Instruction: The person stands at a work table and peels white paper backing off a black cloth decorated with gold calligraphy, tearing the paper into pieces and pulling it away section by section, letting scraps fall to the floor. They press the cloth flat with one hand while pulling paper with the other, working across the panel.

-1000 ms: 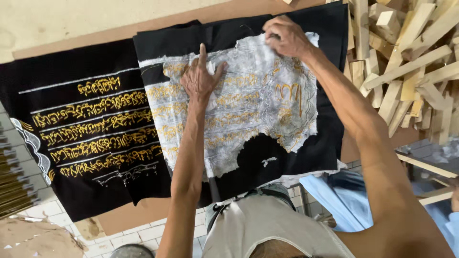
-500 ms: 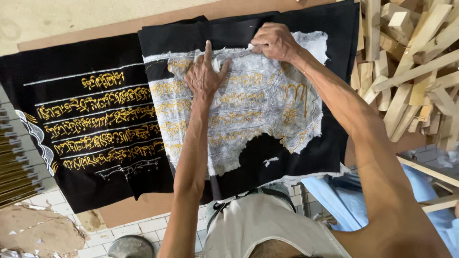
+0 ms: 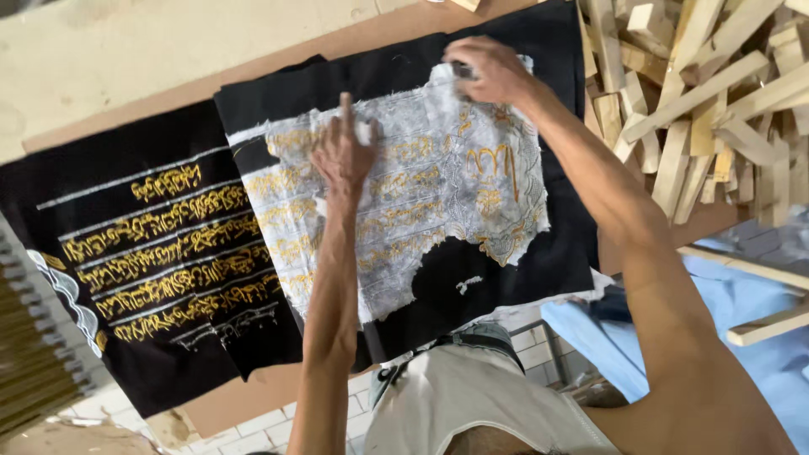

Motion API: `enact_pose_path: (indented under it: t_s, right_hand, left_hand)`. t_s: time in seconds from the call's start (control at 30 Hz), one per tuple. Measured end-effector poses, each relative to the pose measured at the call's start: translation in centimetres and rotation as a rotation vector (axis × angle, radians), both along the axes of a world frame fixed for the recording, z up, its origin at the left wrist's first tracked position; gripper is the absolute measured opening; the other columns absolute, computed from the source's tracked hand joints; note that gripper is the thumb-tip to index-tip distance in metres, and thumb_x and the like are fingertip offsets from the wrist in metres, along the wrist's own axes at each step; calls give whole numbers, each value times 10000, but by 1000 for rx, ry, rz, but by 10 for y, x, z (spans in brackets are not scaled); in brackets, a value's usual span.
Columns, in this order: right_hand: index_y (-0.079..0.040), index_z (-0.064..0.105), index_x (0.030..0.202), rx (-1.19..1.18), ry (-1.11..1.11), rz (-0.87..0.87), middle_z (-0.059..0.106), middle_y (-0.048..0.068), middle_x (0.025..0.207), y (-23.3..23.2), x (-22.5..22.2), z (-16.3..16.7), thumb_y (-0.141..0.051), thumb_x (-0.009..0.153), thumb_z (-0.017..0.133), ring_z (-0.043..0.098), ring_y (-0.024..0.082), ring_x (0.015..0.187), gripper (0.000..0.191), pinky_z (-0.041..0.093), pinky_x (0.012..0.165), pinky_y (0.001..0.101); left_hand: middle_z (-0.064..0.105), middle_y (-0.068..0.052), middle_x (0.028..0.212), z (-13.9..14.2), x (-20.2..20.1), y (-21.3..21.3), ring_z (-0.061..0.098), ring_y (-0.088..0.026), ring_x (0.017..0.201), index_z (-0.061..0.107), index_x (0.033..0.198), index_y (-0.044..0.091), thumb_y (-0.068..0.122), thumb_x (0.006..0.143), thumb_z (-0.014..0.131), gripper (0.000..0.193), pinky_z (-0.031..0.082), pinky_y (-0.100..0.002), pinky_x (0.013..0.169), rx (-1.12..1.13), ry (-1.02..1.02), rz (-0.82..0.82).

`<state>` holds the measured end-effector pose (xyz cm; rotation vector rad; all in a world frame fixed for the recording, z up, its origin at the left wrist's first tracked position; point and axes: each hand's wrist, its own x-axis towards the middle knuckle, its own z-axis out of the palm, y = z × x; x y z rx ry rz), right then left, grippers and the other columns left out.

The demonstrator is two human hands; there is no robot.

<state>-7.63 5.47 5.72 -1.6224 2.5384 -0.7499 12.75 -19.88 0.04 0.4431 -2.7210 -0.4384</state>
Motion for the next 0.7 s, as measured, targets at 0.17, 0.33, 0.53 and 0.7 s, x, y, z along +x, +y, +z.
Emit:
enact_pose_path:
  t_s: [0.17,0.33,0.53,0.7]
  right_hand:
    - [-91,745,1178,74,-23,50,671,121,1174,-29,3,-4,-189,850,798,637,325,1097,347,518,945,425]
    - [-153,757,1026,205,11,89,705,40,960,-27,-2,-4,-139,829,780,669,259,1005,199,550,915,409]
    - [-67,771,1125,67,-48,25,719,59,828,-29,8,-14,-272,769,876,669,251,770,424,515,716,452]
    - [-133,794,926,35,-18,106,737,32,868,-35,11,-20,-99,882,788,686,175,803,56,573,765,355]
  left_hand:
    - [721,-103,792,11,-42,47,645,-211,537,529,1500,166,577,918,664,725,475,-416,459,-29,-81,-308]
    - [718,-148,749,21,-66,54,663,-252,584,458,1530,162,802,857,625,944,474,-449,500,94,-399,-275]
    - [722,-130,752,18,-62,53,672,-218,578,429,1545,172,829,809,618,1004,469,-447,521,128,-450,-265]
    - [724,-141,789,19,-63,54,670,-218,579,419,1564,192,847,792,635,1035,452,-413,490,143,-487,-256]
